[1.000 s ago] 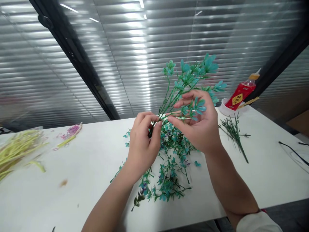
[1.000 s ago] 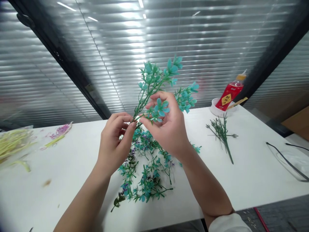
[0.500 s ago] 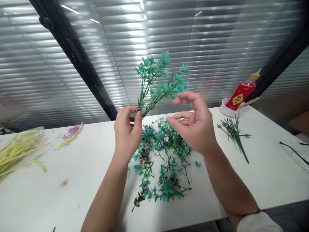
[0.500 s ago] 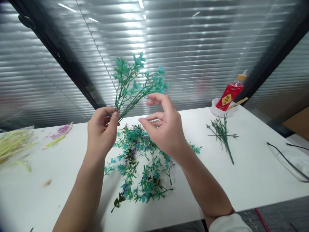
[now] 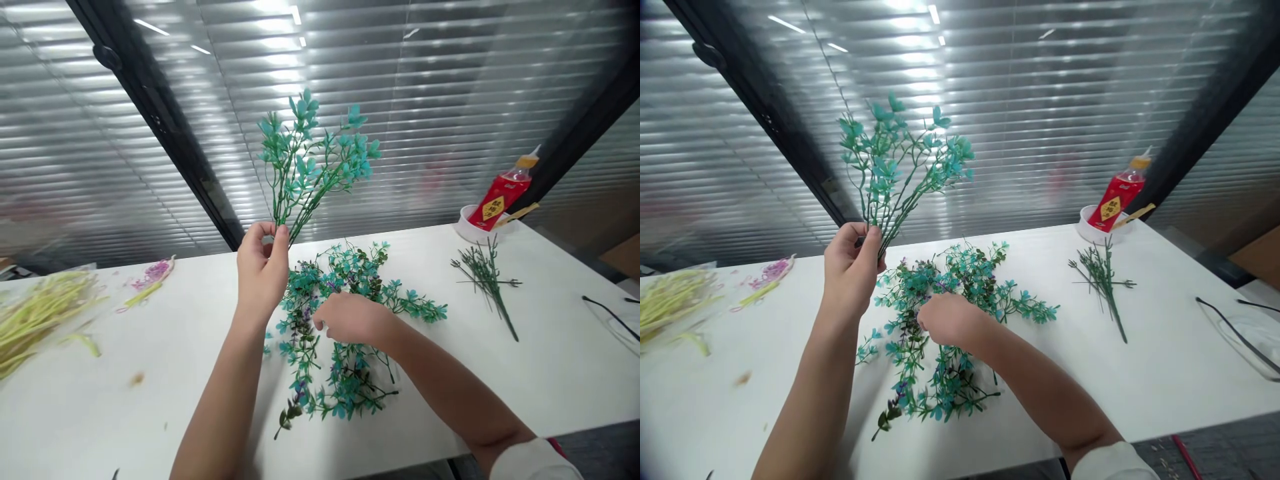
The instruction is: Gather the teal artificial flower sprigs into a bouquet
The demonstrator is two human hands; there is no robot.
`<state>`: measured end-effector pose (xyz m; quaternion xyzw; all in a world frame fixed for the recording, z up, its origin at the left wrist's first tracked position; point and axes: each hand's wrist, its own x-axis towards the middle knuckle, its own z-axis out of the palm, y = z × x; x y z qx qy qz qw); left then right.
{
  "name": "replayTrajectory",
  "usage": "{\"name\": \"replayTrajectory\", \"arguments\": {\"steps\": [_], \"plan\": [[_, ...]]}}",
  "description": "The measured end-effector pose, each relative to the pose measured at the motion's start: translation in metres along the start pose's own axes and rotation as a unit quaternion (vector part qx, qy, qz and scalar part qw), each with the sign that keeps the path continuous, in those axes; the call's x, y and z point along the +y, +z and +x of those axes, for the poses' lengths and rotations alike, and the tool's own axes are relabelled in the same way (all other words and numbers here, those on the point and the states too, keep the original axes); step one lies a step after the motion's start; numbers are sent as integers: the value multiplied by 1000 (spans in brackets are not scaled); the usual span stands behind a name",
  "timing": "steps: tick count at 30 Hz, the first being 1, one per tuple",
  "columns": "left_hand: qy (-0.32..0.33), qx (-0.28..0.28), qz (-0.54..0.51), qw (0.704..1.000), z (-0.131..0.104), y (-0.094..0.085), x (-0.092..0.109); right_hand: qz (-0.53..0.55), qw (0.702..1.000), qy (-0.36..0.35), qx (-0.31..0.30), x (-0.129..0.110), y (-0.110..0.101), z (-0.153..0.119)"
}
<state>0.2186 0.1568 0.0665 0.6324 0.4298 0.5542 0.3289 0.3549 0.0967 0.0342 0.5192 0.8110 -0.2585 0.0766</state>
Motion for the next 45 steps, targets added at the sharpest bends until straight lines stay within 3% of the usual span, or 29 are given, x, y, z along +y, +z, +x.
{"name": "replayTrajectory", "arguments": {"steps": [8, 21, 31, 36, 45], "plan": [[34, 19, -65, 997, -1, 2, 5, -56, 995, 55, -53, -7, 12, 17], [12, 34, -117, 992, -1, -3, 8, -80, 995, 55, -3, -7, 22, 33], [-55, -16, -199, 978, -4, -3, 18, 22, 999, 11, 49, 10, -7, -1], [-82, -25, -190, 978, -3, -4, 17, 162, 984, -7, 80, 30, -21, -21], [-85, -23, -178, 980, -4, -3, 15, 242, 955, 0, 169, 47, -39, -59]]}}
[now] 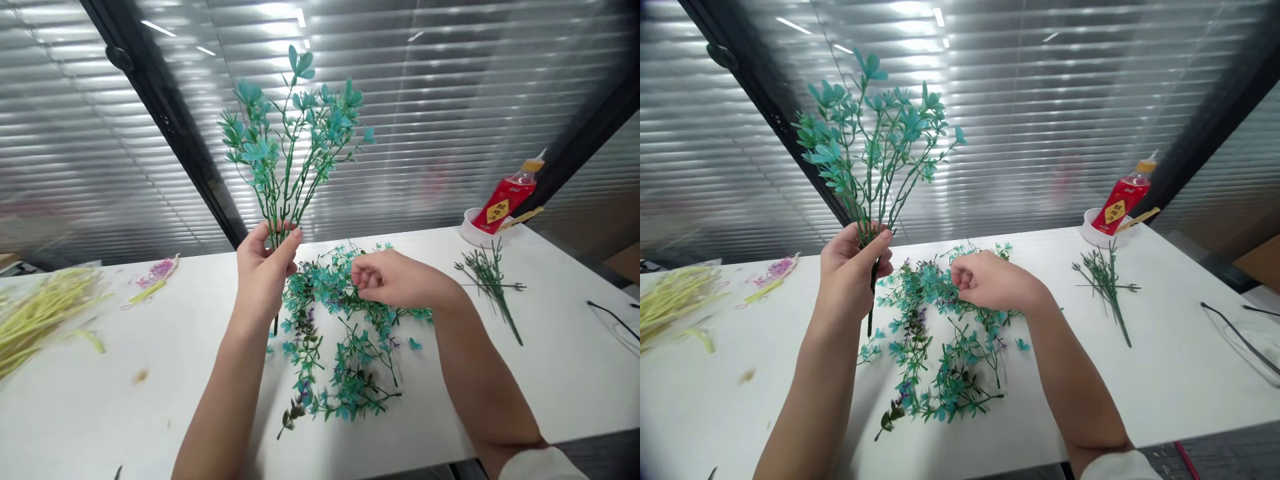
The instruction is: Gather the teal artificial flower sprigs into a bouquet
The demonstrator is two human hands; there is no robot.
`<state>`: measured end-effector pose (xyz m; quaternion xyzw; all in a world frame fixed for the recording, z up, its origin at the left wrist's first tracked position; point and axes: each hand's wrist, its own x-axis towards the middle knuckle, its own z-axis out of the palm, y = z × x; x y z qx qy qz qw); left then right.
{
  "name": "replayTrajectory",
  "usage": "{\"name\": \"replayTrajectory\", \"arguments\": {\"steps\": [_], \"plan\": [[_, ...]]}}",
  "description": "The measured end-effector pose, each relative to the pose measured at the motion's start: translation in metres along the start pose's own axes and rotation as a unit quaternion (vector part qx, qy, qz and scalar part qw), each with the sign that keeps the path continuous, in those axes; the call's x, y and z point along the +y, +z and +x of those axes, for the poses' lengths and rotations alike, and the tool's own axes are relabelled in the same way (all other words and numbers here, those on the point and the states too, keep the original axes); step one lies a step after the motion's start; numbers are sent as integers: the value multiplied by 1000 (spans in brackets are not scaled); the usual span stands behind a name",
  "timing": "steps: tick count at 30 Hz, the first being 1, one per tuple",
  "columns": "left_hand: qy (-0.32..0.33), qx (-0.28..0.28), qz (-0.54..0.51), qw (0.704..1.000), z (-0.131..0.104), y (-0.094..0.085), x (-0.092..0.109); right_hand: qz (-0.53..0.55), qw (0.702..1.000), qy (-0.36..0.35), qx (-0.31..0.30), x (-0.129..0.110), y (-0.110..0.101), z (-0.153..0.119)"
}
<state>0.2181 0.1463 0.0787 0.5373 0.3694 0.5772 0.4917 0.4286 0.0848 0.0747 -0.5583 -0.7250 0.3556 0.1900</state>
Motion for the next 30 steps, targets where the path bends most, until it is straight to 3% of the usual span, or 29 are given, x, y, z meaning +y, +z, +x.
{"name": "replayTrajectory", "arguments": {"steps": [14, 22, 26, 30], "plan": [[-3, -6, 5, 1000, 0, 3, -3, 128, 990, -18, 61, 7, -17, -17], [-18, -28, -7, 999, -1, 3, -2, 231, 969, -67, 66, 9, -18, -17], [-29, -39, -2, 999, -2, 5, 0, 290, 943, -97, 132, 8, -15, -12], [-50, -56, -15, 997, -4, 9, 4, 354, 893, -150, 235, 6, -9, -2]]}}
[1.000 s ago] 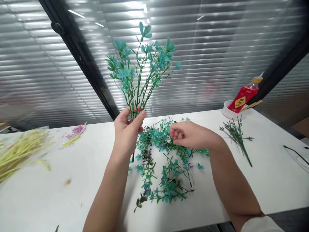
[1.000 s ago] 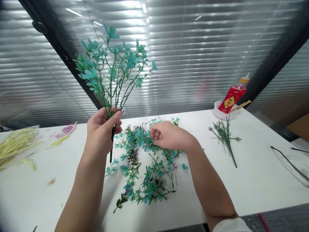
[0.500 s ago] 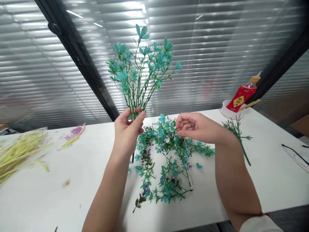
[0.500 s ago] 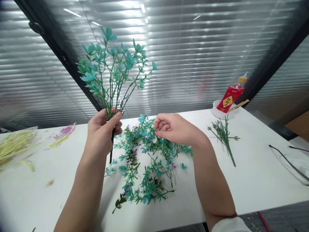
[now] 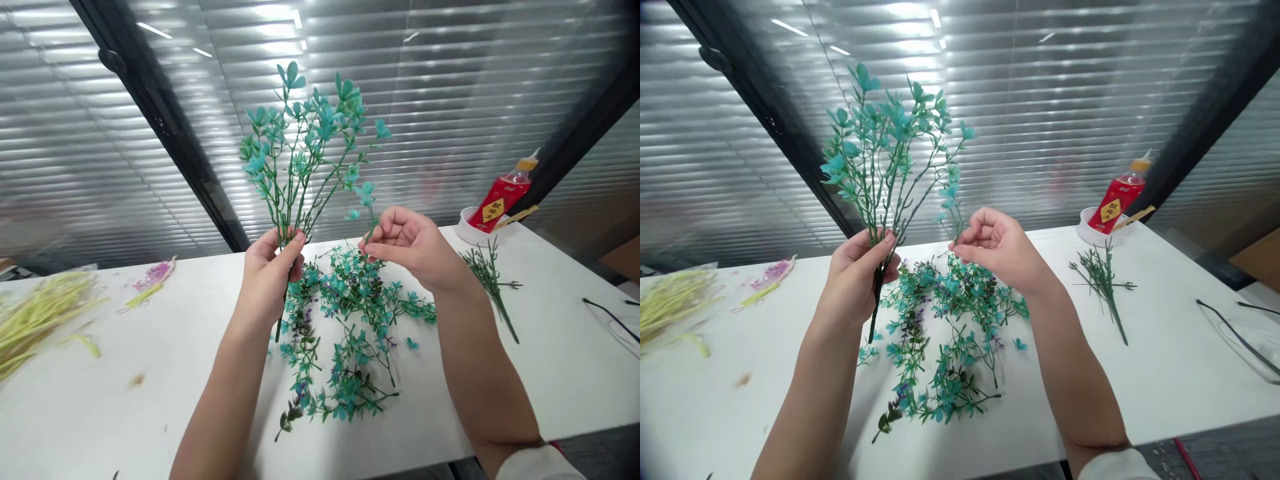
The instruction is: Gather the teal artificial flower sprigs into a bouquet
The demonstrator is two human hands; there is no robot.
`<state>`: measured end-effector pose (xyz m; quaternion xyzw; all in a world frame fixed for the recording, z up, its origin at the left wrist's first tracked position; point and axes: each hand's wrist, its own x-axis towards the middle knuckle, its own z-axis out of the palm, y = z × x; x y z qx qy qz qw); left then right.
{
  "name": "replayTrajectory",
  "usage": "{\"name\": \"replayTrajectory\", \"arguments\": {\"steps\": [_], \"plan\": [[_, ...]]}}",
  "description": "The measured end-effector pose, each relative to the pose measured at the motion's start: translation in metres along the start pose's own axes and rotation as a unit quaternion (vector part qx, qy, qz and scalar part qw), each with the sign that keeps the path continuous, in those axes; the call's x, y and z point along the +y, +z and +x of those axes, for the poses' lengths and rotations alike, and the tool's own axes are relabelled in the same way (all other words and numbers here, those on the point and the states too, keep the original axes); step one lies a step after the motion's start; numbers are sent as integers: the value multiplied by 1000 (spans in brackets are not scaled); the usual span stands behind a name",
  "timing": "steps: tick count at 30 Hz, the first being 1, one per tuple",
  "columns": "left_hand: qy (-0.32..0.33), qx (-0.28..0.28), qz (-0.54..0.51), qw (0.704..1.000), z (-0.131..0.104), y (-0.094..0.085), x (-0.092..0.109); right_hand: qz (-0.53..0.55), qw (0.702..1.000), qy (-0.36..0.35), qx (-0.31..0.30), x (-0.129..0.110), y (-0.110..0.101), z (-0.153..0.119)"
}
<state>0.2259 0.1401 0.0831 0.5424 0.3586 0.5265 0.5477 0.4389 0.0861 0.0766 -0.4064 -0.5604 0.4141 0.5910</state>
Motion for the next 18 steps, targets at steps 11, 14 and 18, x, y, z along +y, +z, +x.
{"name": "replayTrajectory", "arguments": {"steps": [11, 14, 18], "plan": [[-35, -70, 9, 997, -8, 4, 0, 80, 963, -133, 222, 11, 47, 5], [-42, -84, 11, 996, -10, 4, 0, 70, 953, -140, 258, 13, 53, 5], [-30, -112, 26, 993, -12, 5, 2, 85, 943, -131, 294, 13, 57, 5]]}}
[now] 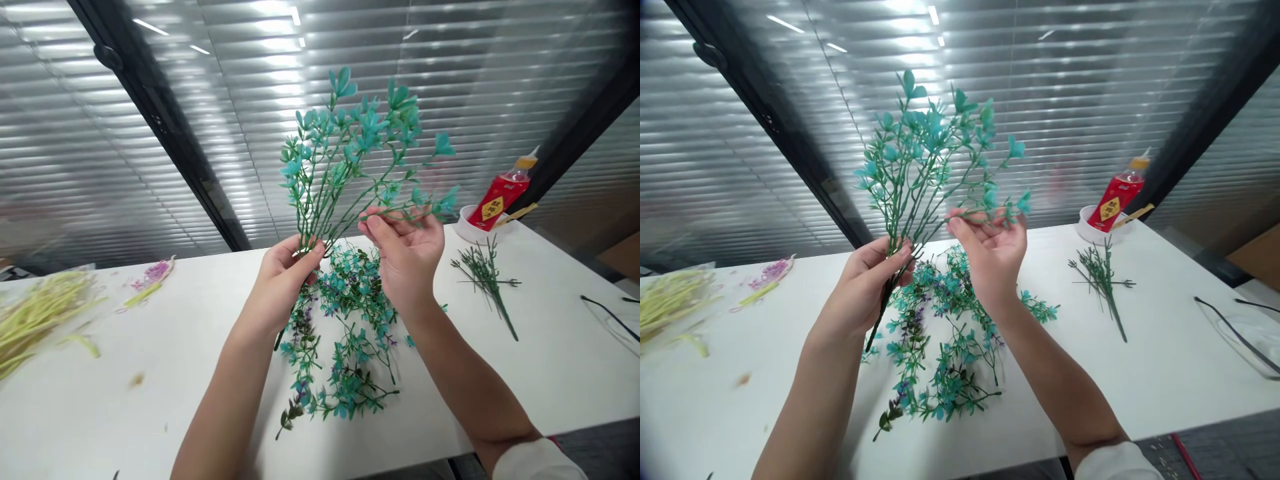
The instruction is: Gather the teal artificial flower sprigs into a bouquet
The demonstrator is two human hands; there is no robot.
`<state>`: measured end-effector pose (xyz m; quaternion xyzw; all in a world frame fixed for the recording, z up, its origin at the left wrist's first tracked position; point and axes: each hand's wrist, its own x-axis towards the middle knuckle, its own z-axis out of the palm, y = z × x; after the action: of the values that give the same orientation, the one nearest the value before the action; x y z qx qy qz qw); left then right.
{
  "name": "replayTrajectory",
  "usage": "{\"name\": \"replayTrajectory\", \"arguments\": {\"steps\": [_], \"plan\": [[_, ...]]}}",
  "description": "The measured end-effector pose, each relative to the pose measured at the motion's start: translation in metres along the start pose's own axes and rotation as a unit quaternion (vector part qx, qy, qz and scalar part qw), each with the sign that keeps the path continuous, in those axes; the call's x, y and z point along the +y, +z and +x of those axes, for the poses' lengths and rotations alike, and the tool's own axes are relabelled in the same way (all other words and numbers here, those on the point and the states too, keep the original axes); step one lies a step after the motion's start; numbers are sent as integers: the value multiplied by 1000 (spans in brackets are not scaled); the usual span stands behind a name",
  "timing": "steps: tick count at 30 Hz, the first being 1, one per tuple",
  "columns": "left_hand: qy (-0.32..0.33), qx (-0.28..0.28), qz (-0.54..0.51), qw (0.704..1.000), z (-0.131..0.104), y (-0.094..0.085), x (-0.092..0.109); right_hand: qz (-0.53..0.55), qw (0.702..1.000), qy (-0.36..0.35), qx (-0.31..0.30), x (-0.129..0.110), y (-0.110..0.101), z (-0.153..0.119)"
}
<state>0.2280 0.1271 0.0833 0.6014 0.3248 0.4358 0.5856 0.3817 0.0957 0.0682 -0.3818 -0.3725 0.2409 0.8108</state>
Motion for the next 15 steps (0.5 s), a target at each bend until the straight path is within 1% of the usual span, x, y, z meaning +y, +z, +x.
{"name": "replayTrajectory", "arguments": {"steps": [4, 7, 11, 15], "plan": [[12, -22, 24, 999, -3, -1, 0, 18, 1000, 9, 14, 0, 1, 0], [13, -33, 35, 999, -5, -2, -1, 16, 1000, 3, 18, 1, 1, 0], [13, -40, 50, 998, -7, -3, 0, 35, 999, -17, 16, 3, 0, 1], [18, -41, 58, 997, -7, -2, 0, 35, 999, -19, 10, 2, -1, 2]]}}
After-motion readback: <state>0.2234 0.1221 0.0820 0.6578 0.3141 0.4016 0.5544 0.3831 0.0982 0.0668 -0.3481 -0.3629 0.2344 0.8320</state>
